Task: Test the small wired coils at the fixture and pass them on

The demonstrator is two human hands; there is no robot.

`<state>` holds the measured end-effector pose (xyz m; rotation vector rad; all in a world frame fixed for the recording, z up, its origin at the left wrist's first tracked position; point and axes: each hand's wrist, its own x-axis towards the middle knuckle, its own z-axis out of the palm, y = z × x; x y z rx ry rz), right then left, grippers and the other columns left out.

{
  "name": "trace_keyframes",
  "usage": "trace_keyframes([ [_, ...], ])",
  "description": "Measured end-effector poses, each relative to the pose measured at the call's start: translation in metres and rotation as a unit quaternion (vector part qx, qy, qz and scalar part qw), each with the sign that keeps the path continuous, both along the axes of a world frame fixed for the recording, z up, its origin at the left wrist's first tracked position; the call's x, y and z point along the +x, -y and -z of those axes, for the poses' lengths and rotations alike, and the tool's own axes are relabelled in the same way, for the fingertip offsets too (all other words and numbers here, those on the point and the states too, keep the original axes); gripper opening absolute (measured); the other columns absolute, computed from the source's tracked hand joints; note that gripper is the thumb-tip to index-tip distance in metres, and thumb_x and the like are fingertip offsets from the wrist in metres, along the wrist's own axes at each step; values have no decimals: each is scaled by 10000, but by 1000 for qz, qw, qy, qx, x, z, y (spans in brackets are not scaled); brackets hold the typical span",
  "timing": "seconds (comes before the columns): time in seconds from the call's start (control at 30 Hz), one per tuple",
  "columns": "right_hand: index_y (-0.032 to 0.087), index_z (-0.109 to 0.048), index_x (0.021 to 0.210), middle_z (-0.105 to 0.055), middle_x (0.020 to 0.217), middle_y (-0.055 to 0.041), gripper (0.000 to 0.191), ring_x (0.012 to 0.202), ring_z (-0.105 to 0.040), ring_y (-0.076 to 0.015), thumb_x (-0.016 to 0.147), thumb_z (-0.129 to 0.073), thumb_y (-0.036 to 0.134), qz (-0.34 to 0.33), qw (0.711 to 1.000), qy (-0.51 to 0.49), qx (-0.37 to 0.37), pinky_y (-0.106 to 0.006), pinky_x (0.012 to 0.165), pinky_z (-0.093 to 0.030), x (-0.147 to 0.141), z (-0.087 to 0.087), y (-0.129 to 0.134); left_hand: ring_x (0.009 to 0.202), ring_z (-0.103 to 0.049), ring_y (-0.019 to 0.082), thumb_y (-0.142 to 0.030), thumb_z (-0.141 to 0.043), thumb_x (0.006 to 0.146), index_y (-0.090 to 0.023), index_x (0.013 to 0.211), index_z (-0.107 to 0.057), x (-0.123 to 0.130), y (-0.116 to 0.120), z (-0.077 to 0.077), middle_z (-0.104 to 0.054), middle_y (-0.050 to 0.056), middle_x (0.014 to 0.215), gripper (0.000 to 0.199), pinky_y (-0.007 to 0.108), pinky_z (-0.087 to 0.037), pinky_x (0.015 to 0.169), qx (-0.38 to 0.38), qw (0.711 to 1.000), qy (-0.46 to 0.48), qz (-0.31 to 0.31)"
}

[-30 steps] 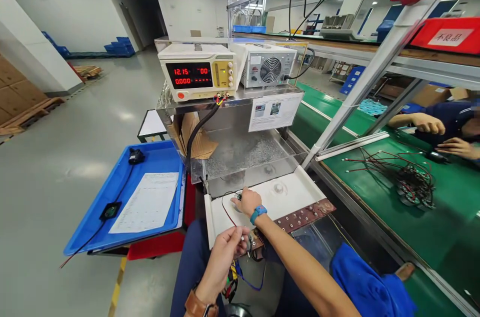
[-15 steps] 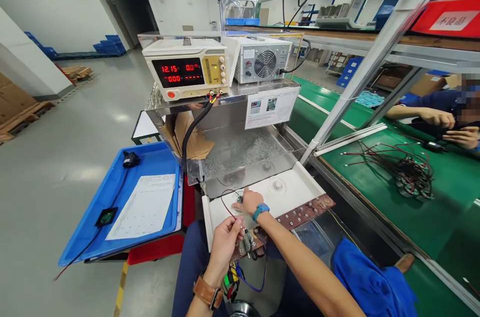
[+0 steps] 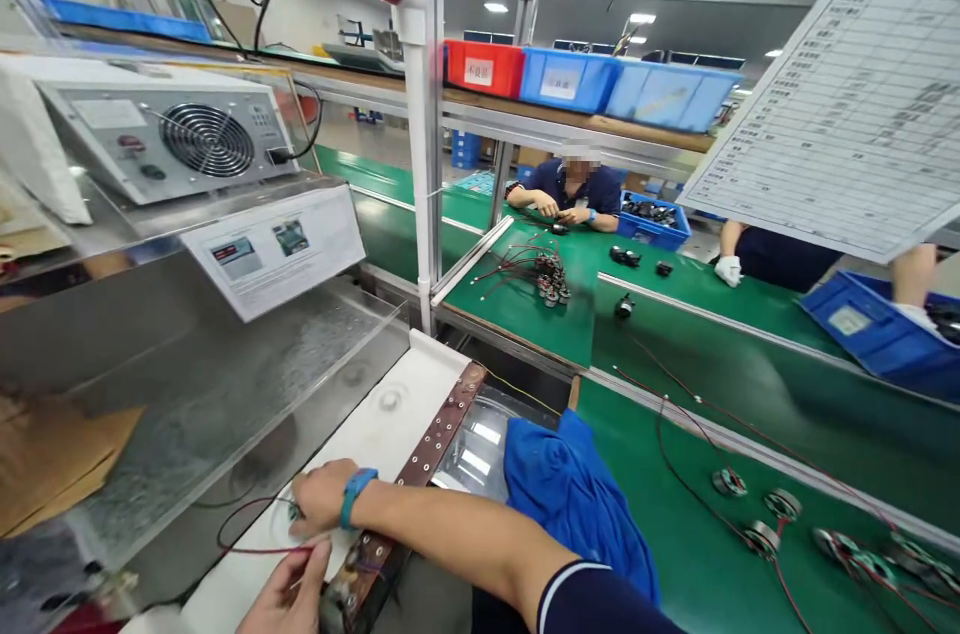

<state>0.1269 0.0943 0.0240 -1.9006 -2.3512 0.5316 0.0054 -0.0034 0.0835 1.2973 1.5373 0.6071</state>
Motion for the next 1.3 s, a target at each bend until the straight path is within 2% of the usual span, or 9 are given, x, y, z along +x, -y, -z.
trace_keyframes([
  [0.1,143,-578,1129,-741,1009,-141,498,877,-719,-279,799,-668,504,-12,999,-15,-28,-322,630,-554,3,-10,11,794,-666,273,-693,-649,573,-211,744,-691,5,9,-12,-749,38,768,513,326,-498,732,44,999,-15,26],
  [0.2,148,-556,1177,-733,1052,-147,516,937,-707,-273,808,-697,482,-21,998,-20,-51,-308,705,-531,9,-19,19,773,-621,234,-637,-614,675,-204,663,-661,9,12,-18,-712,38,731,436,308,-462,742,76,994,17,71],
  [0.23,151,-546,1192,-729,1067,-149,529,963,-700,-273,820,-686,500,-26,998,-24,-48,-308,732,-519,10,-18,19,734,-596,216,-622,-606,697,-198,638,-645,10,11,-17,-684,36,690,430,302,-445,718,71,993,38,84],
  [0.43,173,-554,1189,-729,1048,-136,533,985,-685,-281,837,-623,567,-6,999,-26,-43,-305,755,-466,8,-6,16,574,-479,133,-596,-643,685,-176,556,-597,7,5,-4,-537,-17,553,441,253,-366,586,42,995,60,63],
  [0.77,189,-581,1178,-731,1036,-104,517,986,-676,-261,826,-621,567,9,999,-28,-40,-290,774,-438,7,-1,17,509,-389,99,-624,-661,645,-171,545,-576,9,10,1,-468,-32,514,471,240,-316,533,11,995,81,60],
  [1.03,188,-586,1160,-737,998,-105,521,959,-683,-269,807,-635,569,11,999,-31,-28,-298,753,-436,6,-1,17,520,-395,110,-595,-649,644,-187,539,-559,9,9,9,-470,-30,514,431,247,-312,544,22,996,61,54],
  [1.3,186,-584,1152,-733,1028,-108,485,965,-684,-261,821,-629,537,7,999,-28,-31,-288,748,-431,4,-13,21,527,-443,125,-567,-620,660,-194,532,-550,8,9,23,-492,-27,519,400,256,-329,559,45,997,44,40],
])
